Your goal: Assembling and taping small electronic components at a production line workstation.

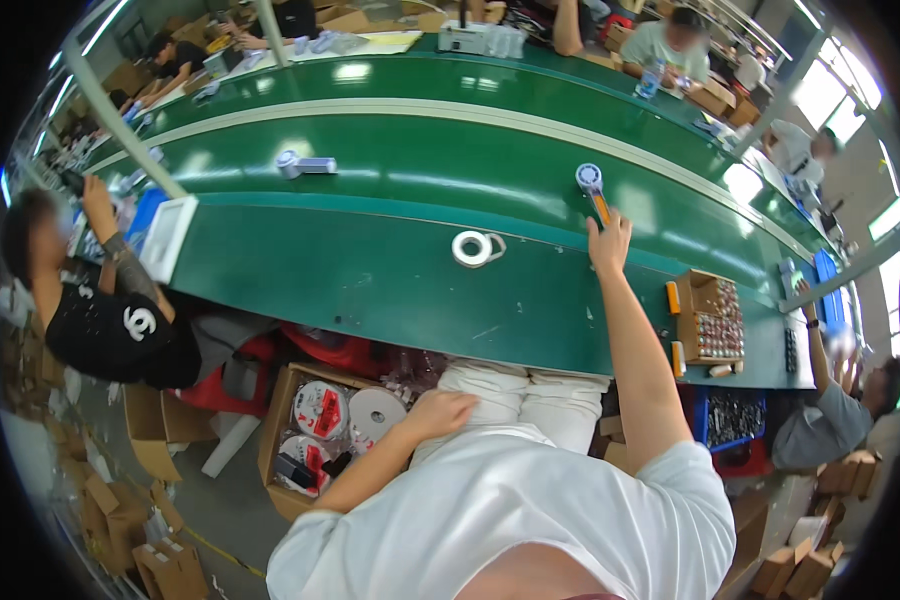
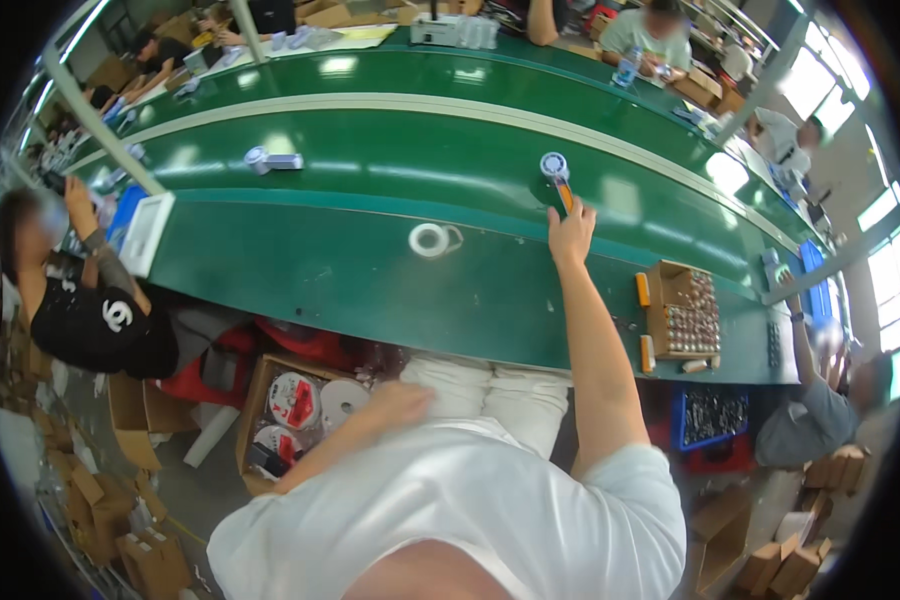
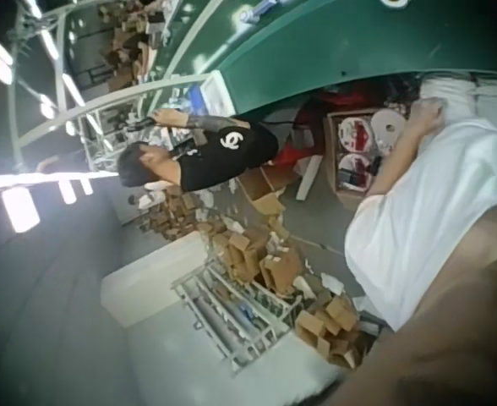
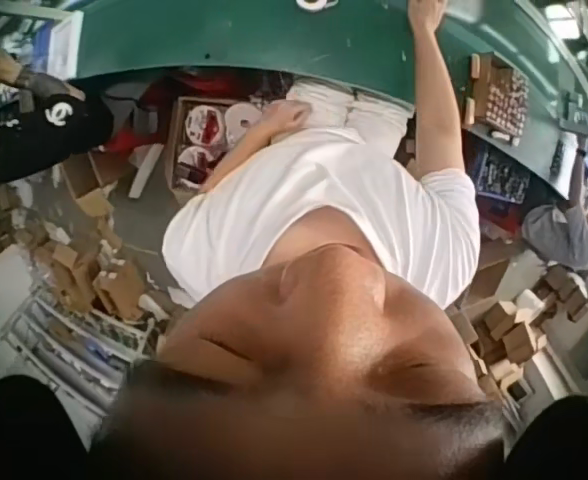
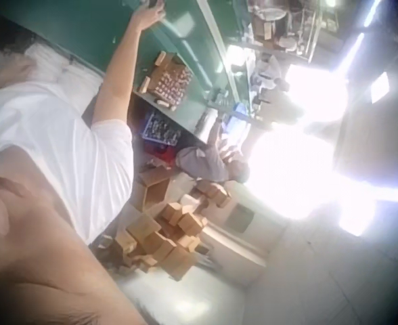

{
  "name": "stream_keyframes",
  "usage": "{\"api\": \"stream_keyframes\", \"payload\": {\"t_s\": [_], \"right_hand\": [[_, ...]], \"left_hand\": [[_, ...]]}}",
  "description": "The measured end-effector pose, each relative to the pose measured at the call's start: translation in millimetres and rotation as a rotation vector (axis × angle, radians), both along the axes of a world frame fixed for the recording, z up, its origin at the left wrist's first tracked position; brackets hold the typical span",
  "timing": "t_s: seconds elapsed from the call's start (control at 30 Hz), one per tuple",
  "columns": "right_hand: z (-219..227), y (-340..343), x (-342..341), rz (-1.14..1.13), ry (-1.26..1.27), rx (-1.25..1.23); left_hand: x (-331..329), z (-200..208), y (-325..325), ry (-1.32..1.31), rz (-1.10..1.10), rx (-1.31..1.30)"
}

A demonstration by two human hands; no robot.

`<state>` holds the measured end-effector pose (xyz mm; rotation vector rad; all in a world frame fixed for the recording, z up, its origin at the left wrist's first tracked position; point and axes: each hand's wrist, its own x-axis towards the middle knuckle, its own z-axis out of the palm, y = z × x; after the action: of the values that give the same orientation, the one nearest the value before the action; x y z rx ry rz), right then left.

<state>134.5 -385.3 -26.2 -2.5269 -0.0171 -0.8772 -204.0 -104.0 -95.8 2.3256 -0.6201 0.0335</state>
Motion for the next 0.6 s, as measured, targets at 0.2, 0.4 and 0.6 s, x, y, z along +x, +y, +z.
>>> {"api": "stream_keyframes", "payload": {"t_s": [0.2, 0.4, 0.6], "right_hand": [[2.8, -18.6, -187.2, 0.536, 0.121, 0.014], [7.9, -122.7, -320.8, 0.45, 0.138, -0.129], [22.2, -253.3, -561.9, -0.307, 0.577, -0.019]], "left_hand": [[-140.6, -66.4, 108.6, 0.467, 0.928, 0.024], [-287.3, -85.4, 167.5, 0.596, 1.227, 0.22], [-279.0, 18.5, 151.2, 0.254, 0.936, 0.285]]}}
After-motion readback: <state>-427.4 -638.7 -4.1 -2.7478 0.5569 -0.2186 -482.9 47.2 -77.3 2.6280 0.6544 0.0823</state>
